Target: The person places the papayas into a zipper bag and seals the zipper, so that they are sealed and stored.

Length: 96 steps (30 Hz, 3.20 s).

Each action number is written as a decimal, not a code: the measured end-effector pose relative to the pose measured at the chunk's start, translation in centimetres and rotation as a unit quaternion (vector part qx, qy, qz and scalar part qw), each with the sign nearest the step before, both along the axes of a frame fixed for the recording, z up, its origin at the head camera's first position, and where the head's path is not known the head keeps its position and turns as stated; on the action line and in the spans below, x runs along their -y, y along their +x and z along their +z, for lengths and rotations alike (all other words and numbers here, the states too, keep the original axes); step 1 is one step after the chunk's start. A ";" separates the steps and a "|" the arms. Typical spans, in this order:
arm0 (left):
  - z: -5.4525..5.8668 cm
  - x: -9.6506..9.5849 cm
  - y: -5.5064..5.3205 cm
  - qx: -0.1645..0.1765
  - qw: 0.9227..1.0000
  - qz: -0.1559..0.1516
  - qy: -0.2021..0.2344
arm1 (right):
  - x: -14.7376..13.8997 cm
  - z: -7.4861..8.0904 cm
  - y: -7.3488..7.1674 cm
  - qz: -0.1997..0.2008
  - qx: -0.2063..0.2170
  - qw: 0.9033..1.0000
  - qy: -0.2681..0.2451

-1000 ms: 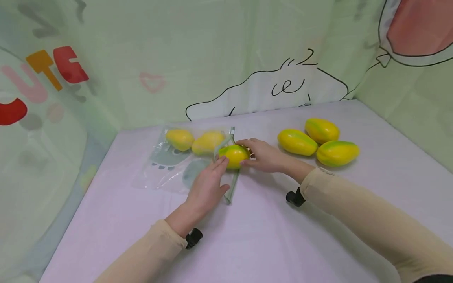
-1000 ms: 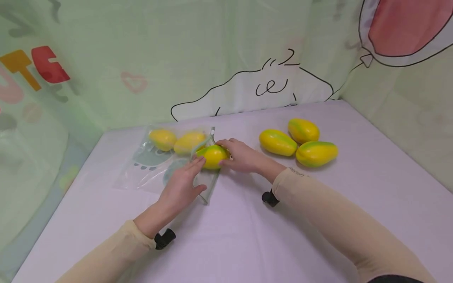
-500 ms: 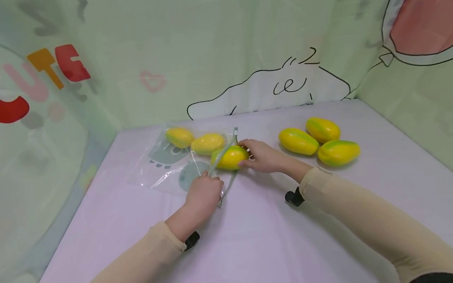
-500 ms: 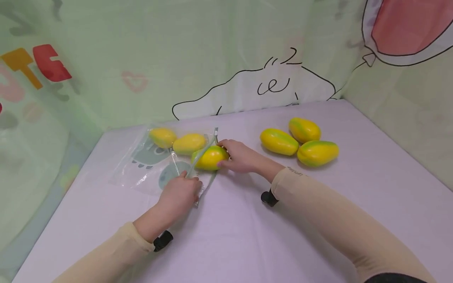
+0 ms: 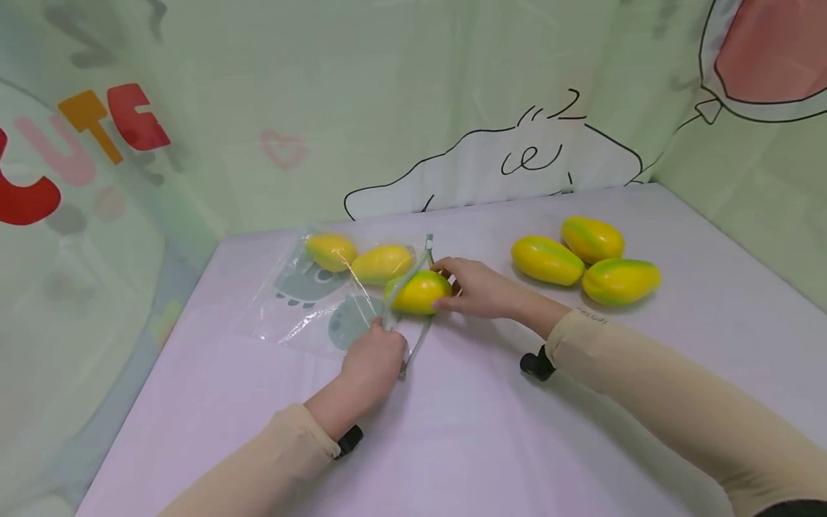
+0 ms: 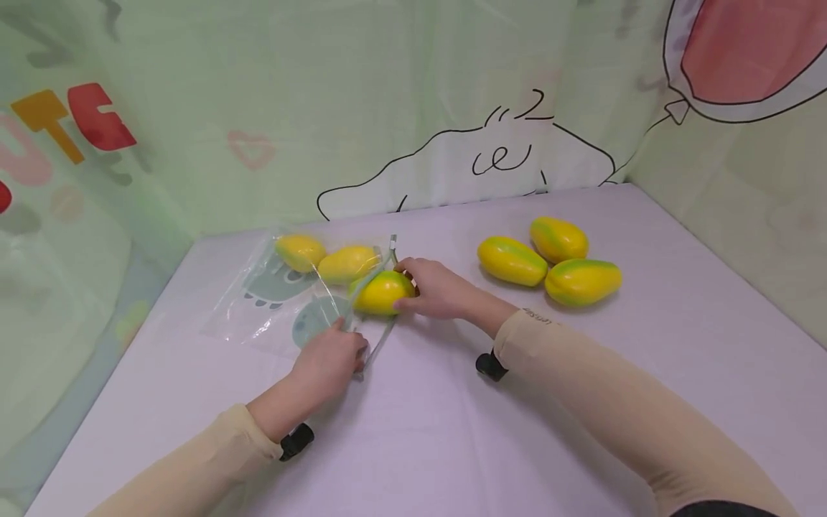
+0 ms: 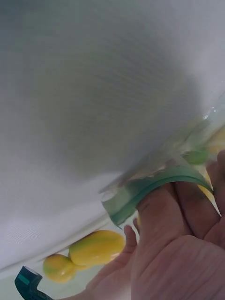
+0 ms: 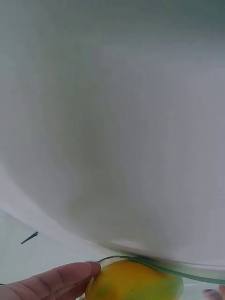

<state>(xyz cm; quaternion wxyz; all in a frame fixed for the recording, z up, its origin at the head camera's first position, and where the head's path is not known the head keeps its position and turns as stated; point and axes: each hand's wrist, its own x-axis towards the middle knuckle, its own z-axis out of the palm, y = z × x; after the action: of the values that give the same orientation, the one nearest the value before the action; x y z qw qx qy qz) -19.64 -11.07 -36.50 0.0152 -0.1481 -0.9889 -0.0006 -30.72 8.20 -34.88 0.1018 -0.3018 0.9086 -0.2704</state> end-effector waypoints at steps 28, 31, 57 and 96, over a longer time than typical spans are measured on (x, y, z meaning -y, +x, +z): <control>0.0 -0.5 0.5 -0.087 0.995 -0.033 0.045 | 5.2 -2.0 0.6 -0.045 0.230 0.944 -0.234; 0.9 -0.6 0.4 -0.040 0.992 -0.014 0.120 | 5.2 -2.3 0.5 -0.030 0.245 0.935 -0.253; 4.7 2.0 -0.6 -0.043 0.917 0.046 0.395 | -13.9 4.0 3.1 -0.109 0.134 0.947 -0.270; 4.4 2.6 0.4 -0.033 0.941 0.045 0.333 | -22.7 1.5 3.1 -0.103 -0.106 0.972 0.182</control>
<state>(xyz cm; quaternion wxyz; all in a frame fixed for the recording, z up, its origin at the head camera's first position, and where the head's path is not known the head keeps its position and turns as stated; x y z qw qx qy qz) -19.29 -13.63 -32.09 0.0965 -0.0903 -0.9367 -0.3243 -27.58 30.92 -33.42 0.0299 -0.2101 0.9743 -0.0758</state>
